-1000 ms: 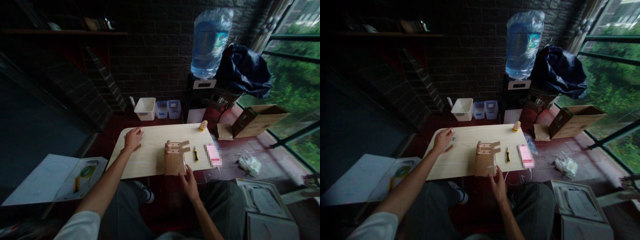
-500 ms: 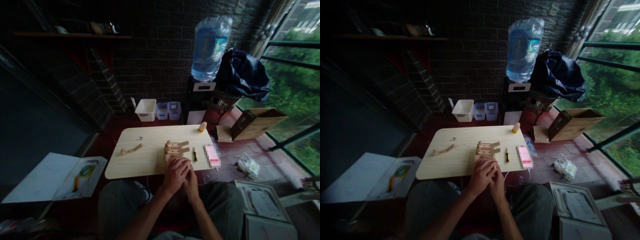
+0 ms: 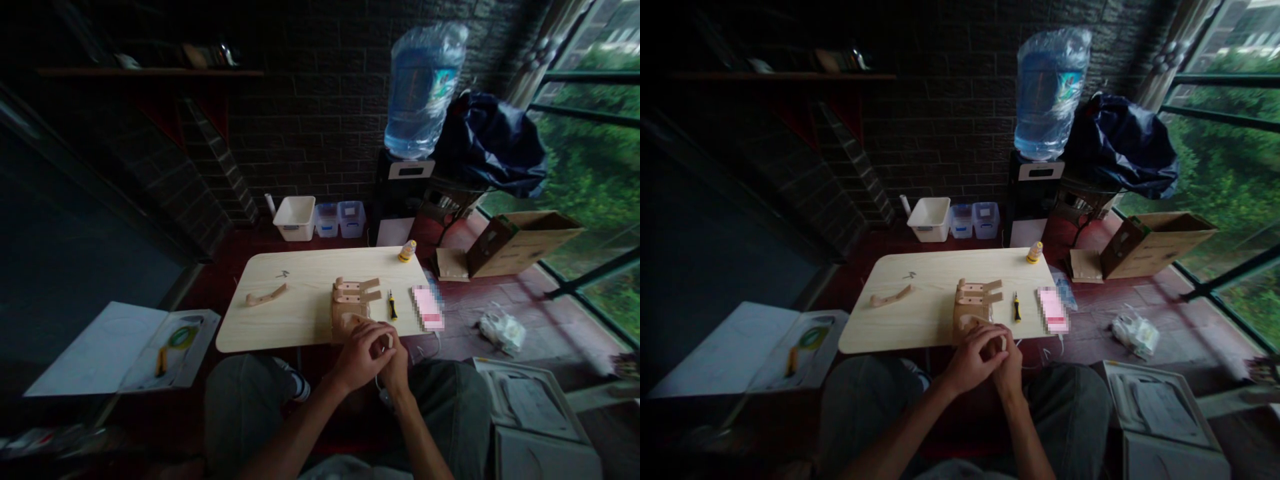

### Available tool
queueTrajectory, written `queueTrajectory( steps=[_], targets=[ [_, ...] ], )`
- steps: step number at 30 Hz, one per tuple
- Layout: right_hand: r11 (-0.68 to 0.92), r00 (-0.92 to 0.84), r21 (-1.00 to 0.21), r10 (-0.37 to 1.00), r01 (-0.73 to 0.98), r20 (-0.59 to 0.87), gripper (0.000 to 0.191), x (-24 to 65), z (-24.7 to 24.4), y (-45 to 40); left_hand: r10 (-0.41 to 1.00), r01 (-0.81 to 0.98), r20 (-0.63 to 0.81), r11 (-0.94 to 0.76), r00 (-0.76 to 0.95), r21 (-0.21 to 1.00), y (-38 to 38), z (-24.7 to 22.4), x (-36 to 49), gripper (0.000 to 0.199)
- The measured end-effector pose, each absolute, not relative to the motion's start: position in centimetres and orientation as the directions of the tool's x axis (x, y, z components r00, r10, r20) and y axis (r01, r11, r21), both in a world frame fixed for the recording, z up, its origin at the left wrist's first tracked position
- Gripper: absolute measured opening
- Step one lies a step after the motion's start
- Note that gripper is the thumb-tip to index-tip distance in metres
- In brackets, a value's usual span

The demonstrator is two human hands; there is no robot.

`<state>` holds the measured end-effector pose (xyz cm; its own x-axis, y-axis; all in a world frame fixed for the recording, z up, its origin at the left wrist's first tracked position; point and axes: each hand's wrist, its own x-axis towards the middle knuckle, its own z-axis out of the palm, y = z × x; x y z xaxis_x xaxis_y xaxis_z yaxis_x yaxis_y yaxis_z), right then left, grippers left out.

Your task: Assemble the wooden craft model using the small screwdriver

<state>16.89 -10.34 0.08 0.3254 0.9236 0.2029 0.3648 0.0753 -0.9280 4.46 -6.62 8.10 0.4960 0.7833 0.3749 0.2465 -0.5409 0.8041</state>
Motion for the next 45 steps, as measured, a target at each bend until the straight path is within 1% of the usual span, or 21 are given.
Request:
queueTrajectory(
  steps=[1,3,4,6,8,11,13,15,17,20,23,25,27,29,33,37,41,45],
  targets=[
    [0.052,0.326,-0.927,0.928,0.371,0.183,0.035,17.0,0.1,-10.4,0.804,0.238,0.357,-0.508,0.476,0.828,-6.5,7.8,4.2,0.024],
    [-0.011,0.345,-0.917,0.928,0.399,0.139,0.031,17.4,0.1,-10.5,0.863,0.235,0.311,-0.424,0.399,0.875,-6.2,7.2,3.5,0.005],
    [-0.048,0.365,-0.909,0.923,0.415,0.118,0.03,17.7,0.0,-10.5,0.887,0.222,0.279,-0.375,0.367,0.9,-5.9,6.7,2.9,0.001],
    [-0.118,0.41,-0.897,0.909,0.427,0.075,0.028,18.1,-0.2,-10.6,0.933,0.211,0.211,-0.277,0.29,0.937,-5.2,5.8,1.6,0.007],
    [-0.169,0.448,-0.897,0.893,0.41,0.037,0.029,18.2,-0.3,-10.6,0.962,0.222,0.171,-0.218,0.212,0.95,-4.2,4.9,0.1,0.014],
    [-0.222,0.503,-0.903,0.865,0.368,-0.008,0.031,18.1,-0.6,-10.2,0.987,0.323,0.154,-0.161,0.047,0.933,-2.8,3.5,-2.1,0.025],
    [-0.252,0.529,-0.899,0.848,0.358,-0.028,0.032,17.9,-0.6,-9.7,0.991,0.336,0.137,-0.128,-0.001,0.933,-2.2,2.7,-3.3,0.03],
    [-0.274,0.542,-0.89,0.839,0.366,-0.035,0.031,17.5,-0.7,-9.2,0.994,0.345,0.109,-0.107,0.015,0.932,-1.9,2.1,-4.1,0.033],
    [-0.282,0.543,-0.884,0.839,0.373,-0.039,0.031,17.1,-0.6,-8.7,0.994,0.351,0.087,-0.107,0.071,0.93,-1.9,1.6,-4.5,0.036],
    [-0.275,0.523,-0.894,0.851,0.353,-0.055,0.032,16.5,-0.4,-8.1,0.978,0.347,0.115,-0.17,0.172,0.922,-2.2,1.1,-4.4,0.035],
    [-0.263,0.503,-0.911,0.861,0.318,-0.073,0.034,16.0,-0.1,-7.7,0.958,0.395,0.14,-0.234,0.252,0.888,-2.3,0.6,-4.2,0.046],
    [-0.263,0.493,-0.919,0.865,0.295,-0.089,0.034,15.8,-0.1,-7.5,0.949,0.43,0.148,-0.26,0.277,0.864,-2.1,0.2,-4.1,0.04],
    [-0.248,0.478,-0.932,0.873,0.266,-0.096,0.036,15.9,-0.4,-7.4,0.946,0.445,0.16,-0.276,0.281,0.852,-1.8,-0.2,-4.2,0.03],
    [-0.217,0.444,-0.95,0.891,0.223,-0.099,0.043,16.0,-0.8,-7.2,0.946,0.451,0.165,-0.281,0.278,0.847,-1.4,-0.4,-4.3,0.027],
    [-0.188,0.373,-0.971,0.92,0.146,-0.122,0.051,16.5,-1.6,-6.6,0.942,0.462,0.162,-0.289,0.294,0.839,-0.5,-0.8,-4.4,0.029],
    [-0.153,0.36,-0.983,0.926,0.096,-0.109,0.056,17.2,-1.6,-5.8,0.936,0.453,0.208,-0.323,0.286,0.831,0.7,-0.9,-4.2,0.032],
    [-0.155,0.327,-0.984,0.938,0.089,-0.118,0.061,18.2,-1.1,-4.9,0.932,0.439,0.23,-0.338,0.28,0.833,1.8,-0.9,-4.0,0.034],
    [-0.143,0.311,-0.986,0.944,0.082,-0.111,0.062,18.8,-1.0,-3.8,0.939,0.443,0.215,-0.318,0.267,0.838,2.5,-1.1,-3.8,0.035]
  ],
)
